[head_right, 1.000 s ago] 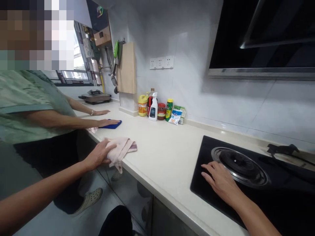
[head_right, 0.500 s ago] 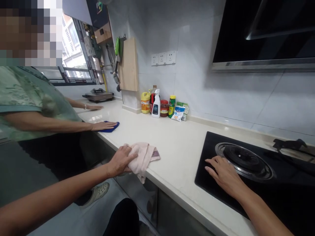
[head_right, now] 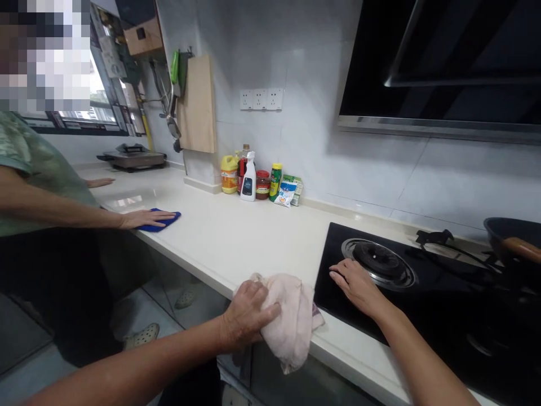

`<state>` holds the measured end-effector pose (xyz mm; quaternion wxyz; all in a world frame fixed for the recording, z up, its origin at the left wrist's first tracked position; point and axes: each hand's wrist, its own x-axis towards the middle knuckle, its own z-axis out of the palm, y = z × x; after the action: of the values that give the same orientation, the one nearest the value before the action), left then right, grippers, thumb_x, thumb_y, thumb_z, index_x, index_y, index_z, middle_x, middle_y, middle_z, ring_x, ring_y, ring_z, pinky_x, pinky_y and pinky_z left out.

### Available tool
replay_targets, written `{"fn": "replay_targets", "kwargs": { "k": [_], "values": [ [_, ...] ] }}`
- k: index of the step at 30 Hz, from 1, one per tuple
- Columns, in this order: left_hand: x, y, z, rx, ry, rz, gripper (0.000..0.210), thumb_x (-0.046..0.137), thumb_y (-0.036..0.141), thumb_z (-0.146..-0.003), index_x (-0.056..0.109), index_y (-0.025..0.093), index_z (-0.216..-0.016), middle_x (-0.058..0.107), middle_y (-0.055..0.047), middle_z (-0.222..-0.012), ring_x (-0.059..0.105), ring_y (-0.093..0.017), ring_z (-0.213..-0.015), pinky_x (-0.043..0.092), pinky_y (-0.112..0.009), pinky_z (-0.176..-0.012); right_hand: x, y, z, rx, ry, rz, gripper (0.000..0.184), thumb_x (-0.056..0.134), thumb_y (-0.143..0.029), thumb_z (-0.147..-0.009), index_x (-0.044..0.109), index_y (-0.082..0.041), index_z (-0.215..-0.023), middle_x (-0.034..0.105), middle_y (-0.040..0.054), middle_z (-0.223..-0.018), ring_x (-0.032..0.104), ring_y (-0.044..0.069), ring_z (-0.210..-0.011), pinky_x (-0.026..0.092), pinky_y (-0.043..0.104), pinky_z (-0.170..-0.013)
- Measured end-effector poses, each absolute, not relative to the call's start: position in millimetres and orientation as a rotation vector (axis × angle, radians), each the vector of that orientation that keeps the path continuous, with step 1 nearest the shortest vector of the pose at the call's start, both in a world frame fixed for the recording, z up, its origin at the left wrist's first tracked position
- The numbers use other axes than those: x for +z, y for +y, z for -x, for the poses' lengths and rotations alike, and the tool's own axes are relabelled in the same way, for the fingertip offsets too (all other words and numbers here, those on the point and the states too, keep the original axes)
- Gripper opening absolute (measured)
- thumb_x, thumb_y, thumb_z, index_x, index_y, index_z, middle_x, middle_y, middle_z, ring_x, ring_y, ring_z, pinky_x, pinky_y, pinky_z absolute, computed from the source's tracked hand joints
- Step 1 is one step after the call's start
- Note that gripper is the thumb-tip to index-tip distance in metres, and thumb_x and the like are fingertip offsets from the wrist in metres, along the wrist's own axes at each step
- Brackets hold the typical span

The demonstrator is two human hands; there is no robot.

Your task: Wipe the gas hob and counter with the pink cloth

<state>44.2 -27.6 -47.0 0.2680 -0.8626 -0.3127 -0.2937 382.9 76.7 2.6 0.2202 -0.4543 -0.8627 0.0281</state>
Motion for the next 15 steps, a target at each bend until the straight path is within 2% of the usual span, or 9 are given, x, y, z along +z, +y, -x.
{"fn": "replay_targets", "kwargs": {
  "k": [9, 11, 15],
  "values": [
    [-58, -31, -88, -0.767, -0.758, 2.401, 0.058, 0.066, 0.058, -0.082, 0.054, 0.029, -0.129, 0.057, -0.013, -0.111, 0.05, -0.031, -0.1, 0.041, -0.053, -0.089, 1, 77, -384, 0.132, -2.343, 1.257, 0.043, 0.038, -0.053, -0.101, 0.071, -0.026, -0.111, 0.065, 0.0085, -0.11, 0.058, 0.025, -0.104, 0.047, 0.045, -0.096],
    [-62, -27, -80, -0.857, -0.698, 2.394, 0.053, 0.065, 0.057, -0.084, 0.055, 0.03, -0.128, 0.058, -0.012, -0.115, 0.051, -0.031, -0.103, 0.042, -0.052, -0.091, 2, 77, -386, 0.124, -2.353, 1.246, 0.041, 0.039, -0.051, -0.101, 0.07, -0.026, -0.112, 0.065, 0.0086, -0.111, 0.058, 0.025, -0.105, 0.047, 0.045, -0.097],
    [-67, -13, -23, -0.911, -0.733, 2.37, 0.036, 0.063, 0.043, -0.089, 0.059, 0.033, -0.123, 0.058, -0.011, -0.125, 0.051, -0.031, -0.115, 0.042, -0.05, -0.097, 0, 79, -389, 0.11, -2.38, 1.23, 0.04, 0.04, -0.05, -0.101, 0.069, -0.027, -0.115, 0.065, 0.0089, -0.113, 0.057, 0.025, -0.106, 0.047, 0.046, -0.098]
  ]
}}
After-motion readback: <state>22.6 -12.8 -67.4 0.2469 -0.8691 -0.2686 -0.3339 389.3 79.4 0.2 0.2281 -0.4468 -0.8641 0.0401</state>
